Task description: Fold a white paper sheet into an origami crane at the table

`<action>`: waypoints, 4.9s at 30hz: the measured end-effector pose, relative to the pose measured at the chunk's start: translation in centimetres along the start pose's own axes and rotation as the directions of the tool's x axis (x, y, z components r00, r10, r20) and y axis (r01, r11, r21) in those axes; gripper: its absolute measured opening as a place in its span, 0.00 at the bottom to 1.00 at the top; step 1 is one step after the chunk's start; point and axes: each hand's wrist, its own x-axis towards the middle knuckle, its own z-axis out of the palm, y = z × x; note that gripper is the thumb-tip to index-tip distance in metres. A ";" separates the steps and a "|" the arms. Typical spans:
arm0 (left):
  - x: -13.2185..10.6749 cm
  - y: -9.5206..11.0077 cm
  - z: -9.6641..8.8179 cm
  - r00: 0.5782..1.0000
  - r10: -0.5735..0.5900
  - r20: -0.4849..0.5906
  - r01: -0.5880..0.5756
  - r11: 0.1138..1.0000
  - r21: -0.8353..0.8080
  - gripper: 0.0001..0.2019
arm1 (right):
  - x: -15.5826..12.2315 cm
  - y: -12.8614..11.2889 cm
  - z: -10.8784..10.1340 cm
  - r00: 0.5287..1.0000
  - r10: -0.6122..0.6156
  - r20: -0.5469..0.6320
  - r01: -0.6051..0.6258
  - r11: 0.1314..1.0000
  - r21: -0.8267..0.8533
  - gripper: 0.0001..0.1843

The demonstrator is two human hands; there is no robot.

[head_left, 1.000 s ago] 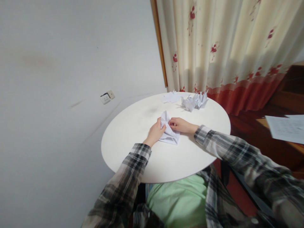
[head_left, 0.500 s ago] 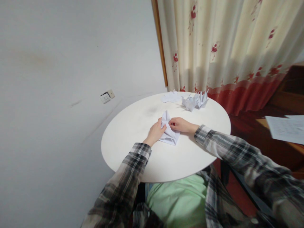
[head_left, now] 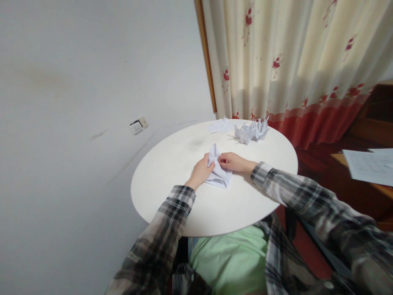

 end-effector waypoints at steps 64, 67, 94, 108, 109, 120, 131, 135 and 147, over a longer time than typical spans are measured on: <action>0.2 -0.6 0.4 1.000 0.030 -0.005 -0.030 0.999 -0.033 0.24 | 0.0 0.3 0.0 1.000 -0.023 0.016 0.023 0.999 -0.024 0.10; 0.1 -0.6 0.4 0.999 0.036 -0.006 -0.036 0.999 -0.035 0.22 | 0.0 0.3 0.0 0.999 -0.031 0.015 0.031 0.999 -0.027 0.11; 0.0 -0.1 0.0 1.000 0.018 0.013 -0.017 1.000 -0.024 0.21 | 0.1 0.4 0.0 0.999 -0.029 0.024 0.030 0.999 -0.034 0.11; 0.0 0.0 -0.2 0.999 0.029 0.024 -0.027 0.999 -0.043 0.18 | 0.0 0.3 -0.1 0.999 -0.022 0.026 0.023 0.999 -0.038 0.11; 0.0 0.0 -0.2 0.999 0.026 0.026 -0.024 0.999 -0.042 0.18 | 0.0 0.3 0.0 0.999 -0.024 0.024 0.025 0.999 -0.039 0.11; 0.1 -0.2 0.0 0.999 0.038 0.012 -0.037 0.998 -0.059 0.18 | -0.1 0.0 -0.3 0.999 -0.017 0.036 0.019 0.999 -0.042 0.11; 0.1 0.1 -0.2 0.999 0.019 0.034 -0.017 0.999 -0.039 0.18 | 0.0 0.3 0.0 0.999 -0.011 0.039 0.012 0.999 -0.043 0.10; 0.1 -0.1 -0.1 0.999 0.033 0.031 -0.032 0.999 -0.039 0.18 | 0.0 0.3 0.0 0.999 -0.020 0.032 0.021 0.998 -0.052 0.11; 0.1 -0.6 0.2 0.998 0.068 0.005 -0.067 0.995 -0.069 0.18 | -0.1 0.2 -0.1 0.999 -0.027 0.023 0.028 0.998 -0.047 0.11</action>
